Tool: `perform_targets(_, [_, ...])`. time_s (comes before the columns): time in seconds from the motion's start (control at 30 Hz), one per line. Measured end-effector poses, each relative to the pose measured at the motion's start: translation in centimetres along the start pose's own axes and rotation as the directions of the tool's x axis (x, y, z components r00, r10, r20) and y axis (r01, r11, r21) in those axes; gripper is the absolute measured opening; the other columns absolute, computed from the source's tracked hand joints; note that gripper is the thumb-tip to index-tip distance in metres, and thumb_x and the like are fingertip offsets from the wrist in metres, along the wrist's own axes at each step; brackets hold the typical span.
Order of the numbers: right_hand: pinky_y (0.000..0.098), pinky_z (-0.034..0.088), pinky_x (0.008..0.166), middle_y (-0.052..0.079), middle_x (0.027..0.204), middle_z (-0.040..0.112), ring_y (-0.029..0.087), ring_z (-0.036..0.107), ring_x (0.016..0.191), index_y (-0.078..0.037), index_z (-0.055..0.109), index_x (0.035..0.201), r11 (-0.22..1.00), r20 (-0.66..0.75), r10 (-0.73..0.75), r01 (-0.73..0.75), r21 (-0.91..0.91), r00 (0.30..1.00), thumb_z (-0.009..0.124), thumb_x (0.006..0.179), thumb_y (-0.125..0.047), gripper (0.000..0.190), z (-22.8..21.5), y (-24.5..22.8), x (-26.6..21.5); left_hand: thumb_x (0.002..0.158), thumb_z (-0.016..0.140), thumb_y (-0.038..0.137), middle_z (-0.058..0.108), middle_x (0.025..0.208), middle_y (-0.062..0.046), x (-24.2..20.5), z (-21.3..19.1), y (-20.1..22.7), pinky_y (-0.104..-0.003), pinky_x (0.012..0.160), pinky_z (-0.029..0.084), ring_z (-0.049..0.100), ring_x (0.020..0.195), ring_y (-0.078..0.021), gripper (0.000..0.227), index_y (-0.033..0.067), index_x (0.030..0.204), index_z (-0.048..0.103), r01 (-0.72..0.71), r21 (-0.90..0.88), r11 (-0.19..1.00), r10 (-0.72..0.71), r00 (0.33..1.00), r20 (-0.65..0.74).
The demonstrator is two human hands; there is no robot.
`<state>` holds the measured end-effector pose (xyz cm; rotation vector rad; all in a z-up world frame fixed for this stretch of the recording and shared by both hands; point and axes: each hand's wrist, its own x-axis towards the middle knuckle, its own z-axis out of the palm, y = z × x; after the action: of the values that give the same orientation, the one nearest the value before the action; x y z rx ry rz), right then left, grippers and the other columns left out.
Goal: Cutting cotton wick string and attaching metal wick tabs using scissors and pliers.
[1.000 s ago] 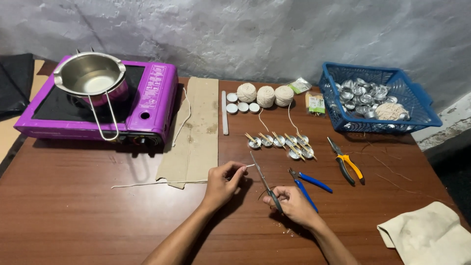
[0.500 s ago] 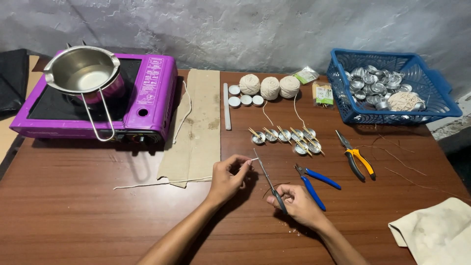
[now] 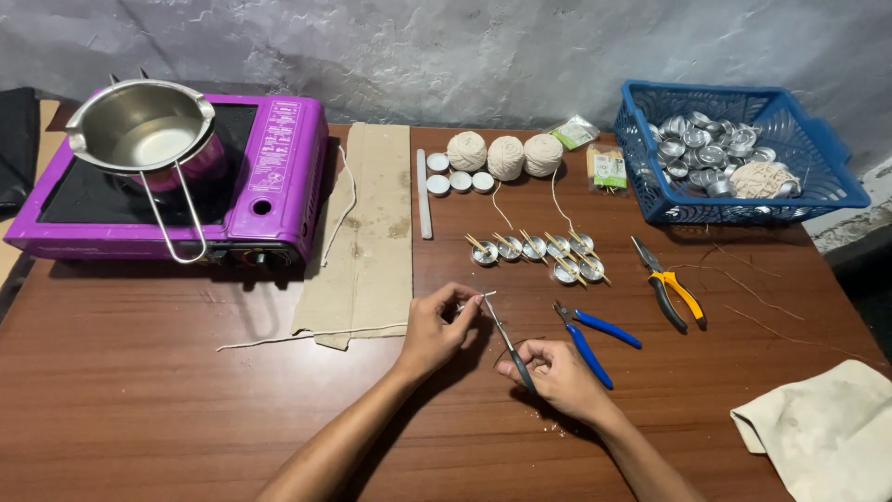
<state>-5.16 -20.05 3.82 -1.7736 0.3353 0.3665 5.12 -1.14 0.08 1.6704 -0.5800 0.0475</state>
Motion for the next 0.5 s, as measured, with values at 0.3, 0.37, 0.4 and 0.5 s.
perform_targets(0.3, [0.0242,0.041,0.042,-0.003,0.052,0.042,0.007,0.036,0.044,-0.009,0.059,0.067,0.998,-0.002,-0.035,0.035,-0.06,0.999,0.087,0.088,-0.021,0.037,0.0,0.3,0.2,0.096,0.067,0.018,0.078,0.083,-0.004,-0.1,-0.1,0.3,-0.024,0.063,0.056,0.069,0.069,-0.0117,0.013,0.007,0.094,0.074,-0.016,0.021,1.0,0.016,1.0,0.008])
perform_targets(0.37, [0.0244,0.033,0.044,-0.004,0.052,0.042,0.007,0.034,0.046,-0.01,0.059,0.066,0.993,-0.01,-0.065,0.064,-0.097,0.998,0.088,0.088,-0.022,0.039,-0.1,0.9,0.5,0.096,0.067,0.016,0.078,0.082,-0.003,-0.1,-0.1,0.8,-0.023,0.06,0.054,0.068,0.066,-0.0099,0.012,0.0073,0.092,0.073,-0.025,0.011,1.0,0.025,1.0,0.003])
perform_targets(0.4, [0.0246,0.026,0.046,-0.005,0.052,0.041,0.007,0.032,0.048,-0.012,0.058,0.064,0.987,-0.018,-0.098,0.094,-0.134,0.995,0.089,0.088,-0.023,0.04,-0.1,1.2,0.7,0.096,0.067,0.015,0.077,0.08,-0.002,-0.1,-0.1,1.0,-0.022,0.057,0.053,0.067,0.062,-0.0081,0.012,0.0076,0.089,0.072,-0.036,0.002,0.999,0.036,0.999,-0.002])
perform_targets(0.5, [0.025,0.023,0.048,-0.006,0.053,0.039,0.007,0.03,0.049,-0.012,0.059,0.064,0.982,-0.035,-0.098,0.091,-0.167,0.995,0.089,0.087,-0.025,0.041,-0.1,1.4,0.7,0.097,0.066,0.016,0.076,0.077,-0.001,-0.2,-0.2,1.1,-0.022,0.054,0.05,0.063,0.059,-0.0073,0.012,0.0085,0.089,0.072,-0.027,-0.005,1.0,0.027,1.0,0.01])
